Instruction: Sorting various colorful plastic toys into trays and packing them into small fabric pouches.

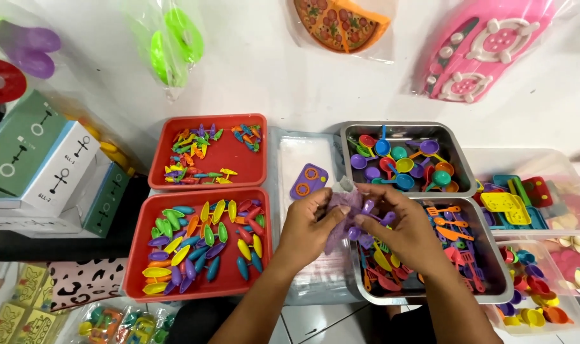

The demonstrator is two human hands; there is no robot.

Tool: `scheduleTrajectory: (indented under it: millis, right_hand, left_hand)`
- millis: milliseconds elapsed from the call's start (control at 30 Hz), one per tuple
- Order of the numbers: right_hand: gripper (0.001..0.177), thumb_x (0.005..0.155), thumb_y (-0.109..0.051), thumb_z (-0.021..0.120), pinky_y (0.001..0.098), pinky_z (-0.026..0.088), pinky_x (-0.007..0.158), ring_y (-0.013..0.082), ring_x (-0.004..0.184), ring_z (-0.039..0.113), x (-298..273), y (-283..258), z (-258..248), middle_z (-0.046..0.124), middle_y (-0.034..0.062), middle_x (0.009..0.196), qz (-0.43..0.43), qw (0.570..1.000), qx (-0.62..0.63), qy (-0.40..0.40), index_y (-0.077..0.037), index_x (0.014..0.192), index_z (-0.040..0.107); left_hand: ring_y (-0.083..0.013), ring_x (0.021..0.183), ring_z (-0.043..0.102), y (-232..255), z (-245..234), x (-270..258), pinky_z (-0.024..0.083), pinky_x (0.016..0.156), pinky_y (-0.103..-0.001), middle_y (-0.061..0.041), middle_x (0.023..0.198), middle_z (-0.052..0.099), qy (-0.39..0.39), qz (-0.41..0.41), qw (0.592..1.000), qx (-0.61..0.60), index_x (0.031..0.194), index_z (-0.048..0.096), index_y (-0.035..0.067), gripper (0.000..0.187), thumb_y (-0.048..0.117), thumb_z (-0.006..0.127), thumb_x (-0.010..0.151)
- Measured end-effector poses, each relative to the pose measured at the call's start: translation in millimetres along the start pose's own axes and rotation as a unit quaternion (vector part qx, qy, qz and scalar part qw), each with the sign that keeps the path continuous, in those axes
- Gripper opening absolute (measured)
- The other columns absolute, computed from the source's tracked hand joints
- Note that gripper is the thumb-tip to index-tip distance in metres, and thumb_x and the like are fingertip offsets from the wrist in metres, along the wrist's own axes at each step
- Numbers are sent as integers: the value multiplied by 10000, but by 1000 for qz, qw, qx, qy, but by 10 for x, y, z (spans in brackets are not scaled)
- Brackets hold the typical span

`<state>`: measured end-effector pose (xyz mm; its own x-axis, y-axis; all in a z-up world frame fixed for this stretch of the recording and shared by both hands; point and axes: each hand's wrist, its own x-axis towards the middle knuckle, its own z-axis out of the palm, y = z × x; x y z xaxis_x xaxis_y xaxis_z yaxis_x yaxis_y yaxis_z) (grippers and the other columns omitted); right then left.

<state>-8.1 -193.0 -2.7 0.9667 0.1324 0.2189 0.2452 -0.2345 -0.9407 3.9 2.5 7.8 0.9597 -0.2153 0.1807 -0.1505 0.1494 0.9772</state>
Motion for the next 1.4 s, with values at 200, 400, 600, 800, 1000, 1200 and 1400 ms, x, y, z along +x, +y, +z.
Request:
scheduleTrajectory:
  millis: [200, 400, 600, 800, 1000, 1200, 1400]
  right_hand:
    - [163, 812, 84, 782, 382, 580, 677, 220, 723, 653, 37, 205, -96, 733, 205, 757, 70, 994, 52, 72, 80, 975, 779]
    - [53, 942, 35, 681, 320, 575, 704, 216, 733, 672, 59, 247, -197, 669, 148, 813, 60, 959, 243, 131, 11, 989, 675]
    - [79, 959, 2, 669, 332, 632, 705, 223, 747, 729, 75, 375, -65, 684, 135, 844, 62, 926, 331, 168, -24, 1003, 609]
    - [83, 848, 96, 746, 394, 644, 640, 303, 716, 764, 42, 309, 130, 738, 242, 795, 84, 955, 247, 137, 84, 889, 675]
    - [113, 845, 92, 743, 387, 627, 711, 232, 808, 721, 42, 363, 16, 758, 214, 838, 77, 975, 177, 112, 123, 951, 763]
    - [122, 844, 94, 750, 384, 604, 756, 228, 816, 699, 46, 322, -47, 760, 217, 840, 74, 982, 128, 114, 105, 962, 779]
    - [114, 900, 72, 717, 363, 587, 762, 195, 806, 672, 54, 213, -36, 746, 186, 871, 58, 973, 141, 175, 112, 1000, 754]
  left_hand:
    - [-67, 642, 496, 77, -16, -18, 428, 563, -190, -40, 642, 590, -9, -8, 996, -93, 845, 678, 4, 113, 30, 684, 955]
    - [-108, 718, 529, -41, -69, 15, 453, 635, -235, -35, 754, 615, 68, -45, 988, -131, 1000, 720, 13, 131, 130, 661, 1000]
    - [-120, 747, 573, -3, 39, -26, 493, 670, -253, -21, 788, 586, 62, -83, 981, -165, 1052, 732, -3, 194, 175, 706, 981]
    - [-91, 626, 520, -156, 48, 6, 467, 579, -225, -54, 654, 606, 65, -19, 996, -58, 895, 741, 9, 104, 77, 814, 862]
    - [-79, 578, 471, 15, 23, -8, 410, 507, -230, -24, 562, 541, 82, 17, 996, 11, 778, 715, 36, 96, 9, 724, 870]
    - [-81, 574, 447, 100, -16, 2, 410, 531, -224, -32, 575, 530, 68, -4, 998, -19, 774, 694, 28, 88, 11, 734, 850]
    - [-98, 654, 478, 128, -2, -22, 402, 596, -220, -5, 652, 526, 111, -74, 979, -153, 821, 660, 51, 194, 114, 643, 1004]
